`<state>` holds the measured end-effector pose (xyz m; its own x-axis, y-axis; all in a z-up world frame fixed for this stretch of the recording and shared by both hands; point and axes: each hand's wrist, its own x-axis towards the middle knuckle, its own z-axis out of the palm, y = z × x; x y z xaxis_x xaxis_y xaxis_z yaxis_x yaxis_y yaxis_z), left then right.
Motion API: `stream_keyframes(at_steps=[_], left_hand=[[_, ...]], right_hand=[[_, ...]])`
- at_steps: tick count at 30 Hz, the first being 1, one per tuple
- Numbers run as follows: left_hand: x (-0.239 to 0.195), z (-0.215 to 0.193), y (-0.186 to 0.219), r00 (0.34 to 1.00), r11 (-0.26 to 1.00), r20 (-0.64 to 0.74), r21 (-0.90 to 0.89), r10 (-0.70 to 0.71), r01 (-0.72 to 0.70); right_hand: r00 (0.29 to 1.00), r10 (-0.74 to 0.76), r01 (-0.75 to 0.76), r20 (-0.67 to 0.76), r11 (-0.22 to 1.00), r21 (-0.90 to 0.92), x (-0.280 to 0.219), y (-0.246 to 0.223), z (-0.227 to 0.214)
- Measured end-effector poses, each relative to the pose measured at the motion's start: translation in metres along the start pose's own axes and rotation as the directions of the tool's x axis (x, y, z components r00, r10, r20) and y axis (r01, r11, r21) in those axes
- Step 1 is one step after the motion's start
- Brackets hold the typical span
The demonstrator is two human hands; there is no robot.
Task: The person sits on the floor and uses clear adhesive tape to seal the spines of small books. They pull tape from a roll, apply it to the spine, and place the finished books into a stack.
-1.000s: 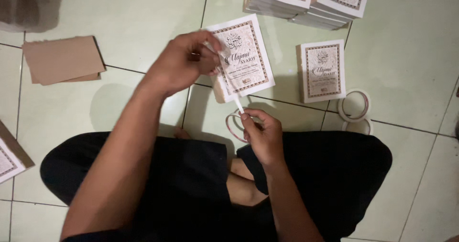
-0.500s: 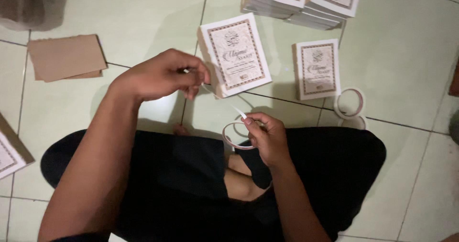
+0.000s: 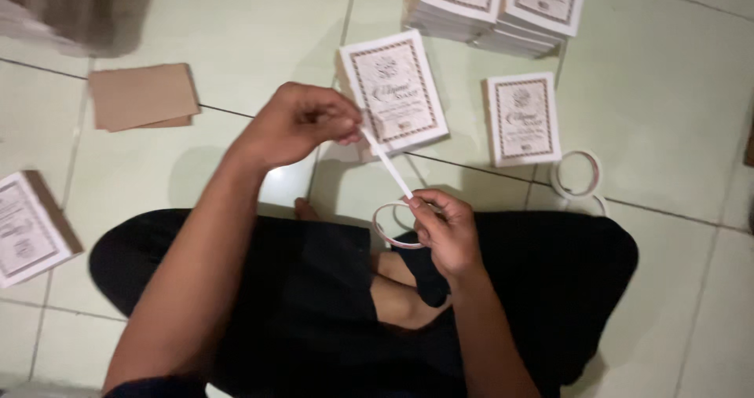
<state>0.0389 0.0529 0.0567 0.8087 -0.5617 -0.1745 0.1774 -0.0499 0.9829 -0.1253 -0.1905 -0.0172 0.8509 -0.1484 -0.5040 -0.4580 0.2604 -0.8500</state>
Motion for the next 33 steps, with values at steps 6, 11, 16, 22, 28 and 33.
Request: stream_keyframes(at_steps=[6,11,16,22,28,33], left_hand=[[0.024,-0.007,0.012,0.995,0.958,-0.018,0.271,0.099,-0.091],[0.039,-0.015,0.009,0.990,0.909,-0.067,0.406,0.127,-0.089],[0.056,-0.026,0.007,0.981,0.903,-0.194,0.426,0.027,0.059],[0.076,-0.022,0.028,0.914,0.853,-0.317,0.373,-0.253,0.365],[0.103,-0.047,-0.009,0.929,0.791,-0.356,0.538,-0.100,0.291],[0.119,-0.055,-0.031,0.920,0.809,-0.388,0.525,-0.051,0.266]], right_hand=[[0.999,0.013,-0.013,-0.040,1.000,0.017,0.004,-0.024,0.024],[0.998,0.019,-0.020,-0.066,1.000,-0.020,0.015,-0.016,0.035],[0.982,-0.016,0.015,-0.190,1.000,-0.006,0.026,0.001,0.047],[0.956,0.117,-0.112,-0.269,0.993,0.033,0.024,-0.003,0.064],[0.955,0.130,-0.151,-0.266,0.987,-0.059,0.022,-0.010,0.070],[0.951,0.117,-0.147,-0.287,0.986,-0.085,0.033,0.002,0.059]])
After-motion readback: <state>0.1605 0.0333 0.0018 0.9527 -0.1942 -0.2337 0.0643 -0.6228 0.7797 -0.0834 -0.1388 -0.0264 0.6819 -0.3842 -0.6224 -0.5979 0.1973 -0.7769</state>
